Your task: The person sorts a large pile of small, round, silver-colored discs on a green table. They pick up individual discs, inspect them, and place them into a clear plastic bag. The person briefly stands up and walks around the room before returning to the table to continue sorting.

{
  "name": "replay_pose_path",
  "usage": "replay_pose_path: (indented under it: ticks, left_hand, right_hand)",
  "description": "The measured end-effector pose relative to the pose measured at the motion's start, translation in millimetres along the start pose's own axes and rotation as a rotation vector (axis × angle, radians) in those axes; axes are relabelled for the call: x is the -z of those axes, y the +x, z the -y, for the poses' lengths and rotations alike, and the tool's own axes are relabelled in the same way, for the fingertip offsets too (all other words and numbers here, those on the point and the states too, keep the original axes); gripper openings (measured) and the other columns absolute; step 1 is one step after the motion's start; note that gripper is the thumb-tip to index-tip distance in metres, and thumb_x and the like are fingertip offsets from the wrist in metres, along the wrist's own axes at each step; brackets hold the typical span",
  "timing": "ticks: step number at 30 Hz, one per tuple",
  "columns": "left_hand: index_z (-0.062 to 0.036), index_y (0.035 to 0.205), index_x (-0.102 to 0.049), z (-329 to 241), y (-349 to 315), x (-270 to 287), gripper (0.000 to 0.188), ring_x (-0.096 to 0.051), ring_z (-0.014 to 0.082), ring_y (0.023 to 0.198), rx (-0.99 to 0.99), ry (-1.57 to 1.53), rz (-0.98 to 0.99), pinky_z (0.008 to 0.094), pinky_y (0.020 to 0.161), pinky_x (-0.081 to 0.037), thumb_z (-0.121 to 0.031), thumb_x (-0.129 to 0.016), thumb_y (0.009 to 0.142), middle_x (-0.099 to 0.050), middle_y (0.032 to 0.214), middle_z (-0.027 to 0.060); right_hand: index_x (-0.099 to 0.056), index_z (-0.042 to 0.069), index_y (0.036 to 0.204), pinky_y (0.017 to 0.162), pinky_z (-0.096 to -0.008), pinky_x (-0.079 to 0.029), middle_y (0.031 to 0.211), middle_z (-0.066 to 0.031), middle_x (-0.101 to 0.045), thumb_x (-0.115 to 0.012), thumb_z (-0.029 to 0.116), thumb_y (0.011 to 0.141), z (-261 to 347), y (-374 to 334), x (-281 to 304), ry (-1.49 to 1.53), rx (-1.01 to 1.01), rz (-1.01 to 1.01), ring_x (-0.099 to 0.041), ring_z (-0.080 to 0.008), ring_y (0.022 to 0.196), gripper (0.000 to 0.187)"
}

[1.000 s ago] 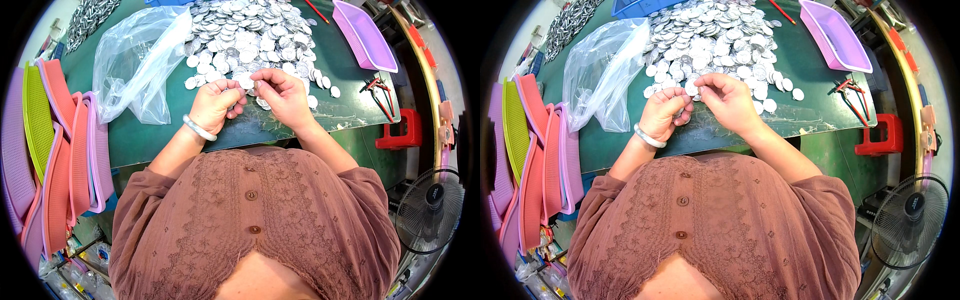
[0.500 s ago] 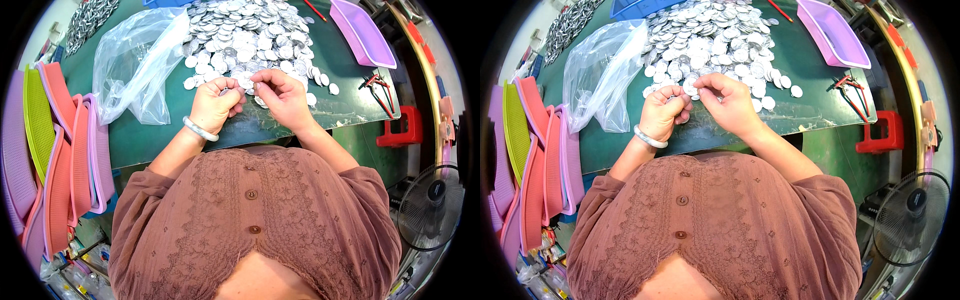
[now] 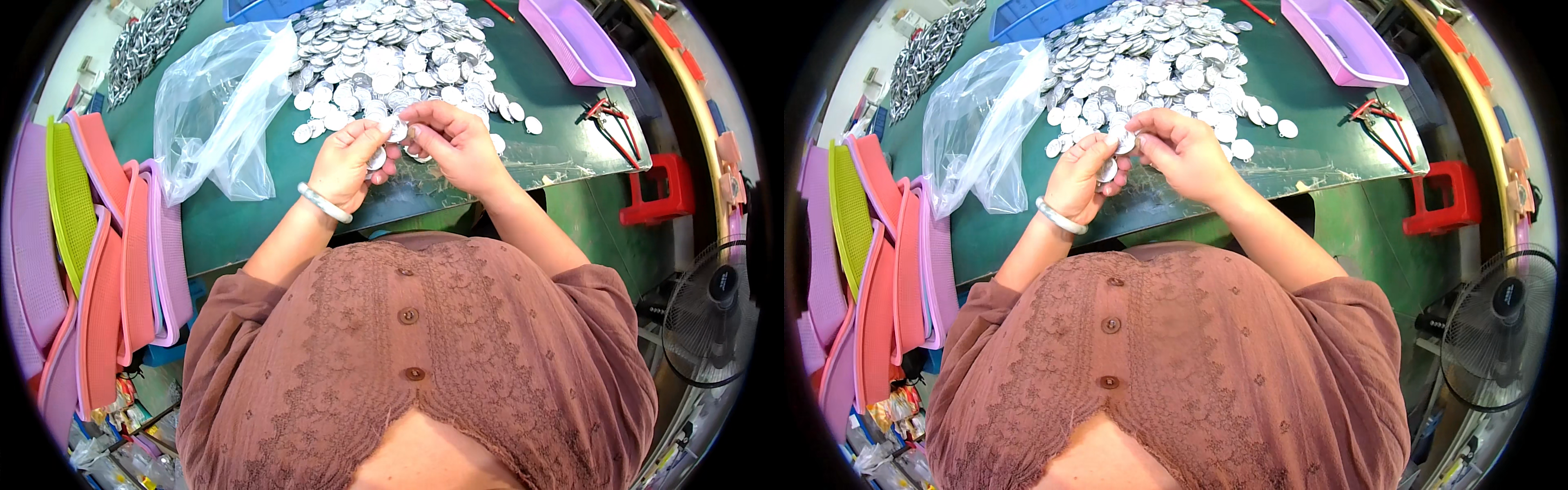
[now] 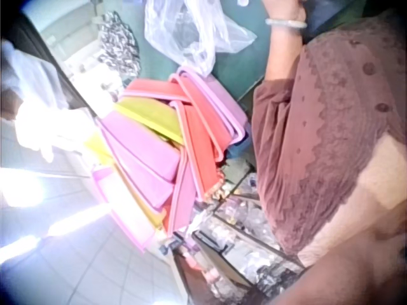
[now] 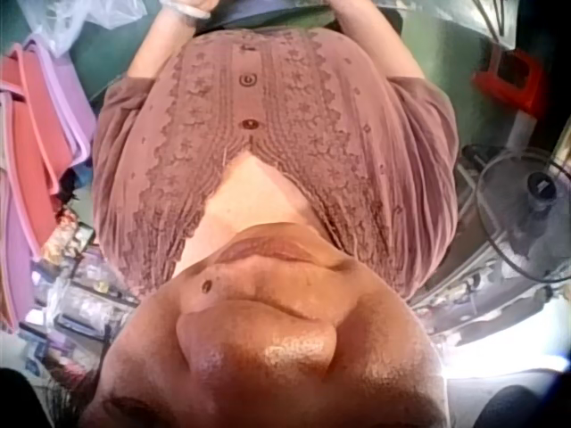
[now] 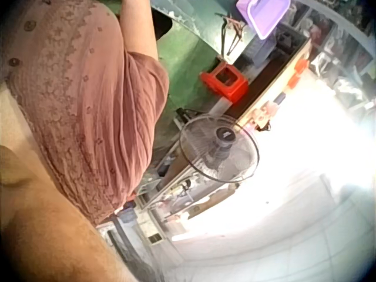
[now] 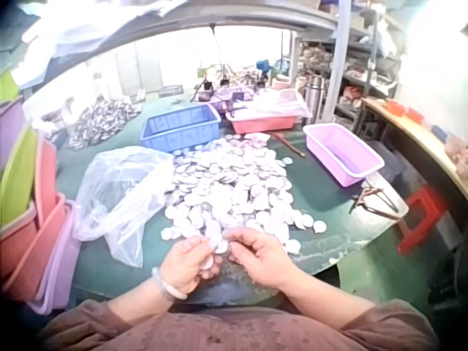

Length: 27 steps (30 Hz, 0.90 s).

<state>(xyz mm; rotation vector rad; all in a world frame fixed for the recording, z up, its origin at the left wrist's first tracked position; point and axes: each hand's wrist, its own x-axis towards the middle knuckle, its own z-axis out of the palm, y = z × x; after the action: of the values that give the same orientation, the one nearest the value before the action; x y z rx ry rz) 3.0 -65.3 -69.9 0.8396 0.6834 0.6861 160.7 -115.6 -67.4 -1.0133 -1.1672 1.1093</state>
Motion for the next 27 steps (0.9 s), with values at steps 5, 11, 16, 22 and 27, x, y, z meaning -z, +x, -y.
replay_pose_path:
  ticks: [5,11,16,22,27]
  left_hand:
    - [-0.0039,0.088,-0.052,6,0,10,0.012,-0.055,0.0153,0.063,0.067,-0.224,-0.027,0.0207,0.045,-0.042,-0.011,-0.055,0.078,-0.058,0.079,0.0101]
    - [-0.0035,0.089,-0.051,7,-14,19,0.013,-0.057,0.0179,0.069,-0.017,-0.241,-0.103,0.0227,0.049,-0.045,-0.004,-0.054,0.076,-0.059,0.084,0.012]
    - [-0.0039,0.086,-0.051,14,-14,34,0.011,-0.056,0.0186,0.068,-0.043,-0.199,-0.06,0.0228,0.047,-0.044,-0.003,-0.053,0.075,-0.058,0.081,0.0113]
    - [-0.0043,0.081,-0.051,10,-7,36,0.006,-0.055,0.0196,0.065,0.05,-0.25,0.021,0.0226,0.044,-0.042,-0.01,-0.052,0.078,-0.056,0.075,0.0109]
    - [-0.0045,0.081,-0.05,15,-1,39,0.005,-0.055,0.0196,0.066,0.062,-0.263,-0.013,0.0208,0.042,-0.04,-0.009,-0.051,0.079,-0.055,0.078,0.0128]
  right_hand:
    - [-0.06,0.005,0.086,0.067,-0.0345,-0.043,0.08,-0.0108,-0.055,-0.06,0.013,0.071,-14,0,21,-0.963,0.309,-0.073,-0.053,-0.0286,0.076,0.017]
    - [-0.062,0.007,0.078,0.074,-0.0369,-0.039,0.084,-0.0086,-0.051,-0.066,0.019,0.065,-19,-3,18,-1.3,0.347,0.019,-0.048,-0.0267,0.086,0.018]
    - [-0.06,0.009,0.081,0.076,-0.0375,-0.037,0.088,-0.0082,-0.05,-0.066,0.017,0.064,-21,-1,16,-1.258,0.295,0.046,-0.046,-0.0268,0.09,0.019]
    - [-0.057,0.009,0.087,0.073,-0.0389,-0.038,0.08,-0.0068,-0.054,-0.064,0.012,0.066,-17,3,15,-1.116,0.231,0.134,-0.05,-0.0271,0.081,0.022]
    - [-0.053,0.006,0.095,0.062,-0.0306,-0.042,0.073,-0.0052,-0.054,-0.057,0.001,0.07,-19,3,14,-0.773,0.118,0.144,-0.052,-0.0186,0.065,0.026]
